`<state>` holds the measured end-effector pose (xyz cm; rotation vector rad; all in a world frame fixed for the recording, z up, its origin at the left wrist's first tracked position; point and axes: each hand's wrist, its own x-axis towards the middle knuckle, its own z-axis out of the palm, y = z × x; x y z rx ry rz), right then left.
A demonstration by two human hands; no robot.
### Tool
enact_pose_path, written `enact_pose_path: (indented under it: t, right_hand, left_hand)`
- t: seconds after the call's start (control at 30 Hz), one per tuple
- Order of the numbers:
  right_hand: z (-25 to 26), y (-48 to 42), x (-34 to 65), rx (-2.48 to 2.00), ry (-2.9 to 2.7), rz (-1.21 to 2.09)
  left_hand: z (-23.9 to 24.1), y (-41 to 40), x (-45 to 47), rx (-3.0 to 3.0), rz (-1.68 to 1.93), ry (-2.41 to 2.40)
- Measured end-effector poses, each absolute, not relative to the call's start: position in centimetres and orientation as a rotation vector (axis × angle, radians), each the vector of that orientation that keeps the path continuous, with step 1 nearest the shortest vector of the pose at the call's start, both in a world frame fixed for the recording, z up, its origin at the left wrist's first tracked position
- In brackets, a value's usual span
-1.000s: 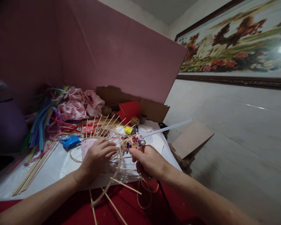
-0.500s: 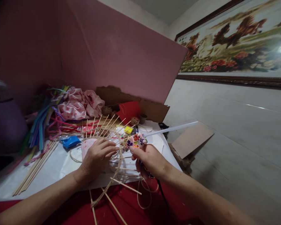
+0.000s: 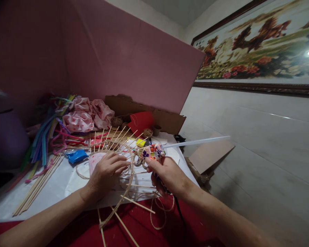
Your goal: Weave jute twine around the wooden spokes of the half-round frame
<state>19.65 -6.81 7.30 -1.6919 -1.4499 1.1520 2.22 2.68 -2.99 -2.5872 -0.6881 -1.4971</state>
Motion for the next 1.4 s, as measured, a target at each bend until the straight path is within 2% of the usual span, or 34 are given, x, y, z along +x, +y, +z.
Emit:
enact_pose_path:
  t: [0.83,1.03,1.13,1.27,1.4]
  right_hand:
    - [6.0,-6.3,19.5,-1.709,-1.461,1.239]
    - [7.4,-7.4,19.7,-1.494,-1.382,1.194]
    - [7.8,-8.0,20.4,-1.348,-1.343,1.012]
    - [7.6,-8.4,23.2,-1.297,-1.284,0.546]
    - [5.9,-7.7,28.2,-1.722,-1.509,0.144]
  left_hand:
    - [-3.1,2.8,2.2,-2.587,-1.485,-0.676]
    - [-3.1,2.8,2.2,-2.584,-1.488,-0.685]
    - [-3.1,2.7,2.2,-2.592,-1.480,-0.696]
    - [-3.0,2.7,2.1,-2.603,-1.479,-0.699]
    - [-2.9,2.7,2.1,-2.603,-1.482,-0.684]
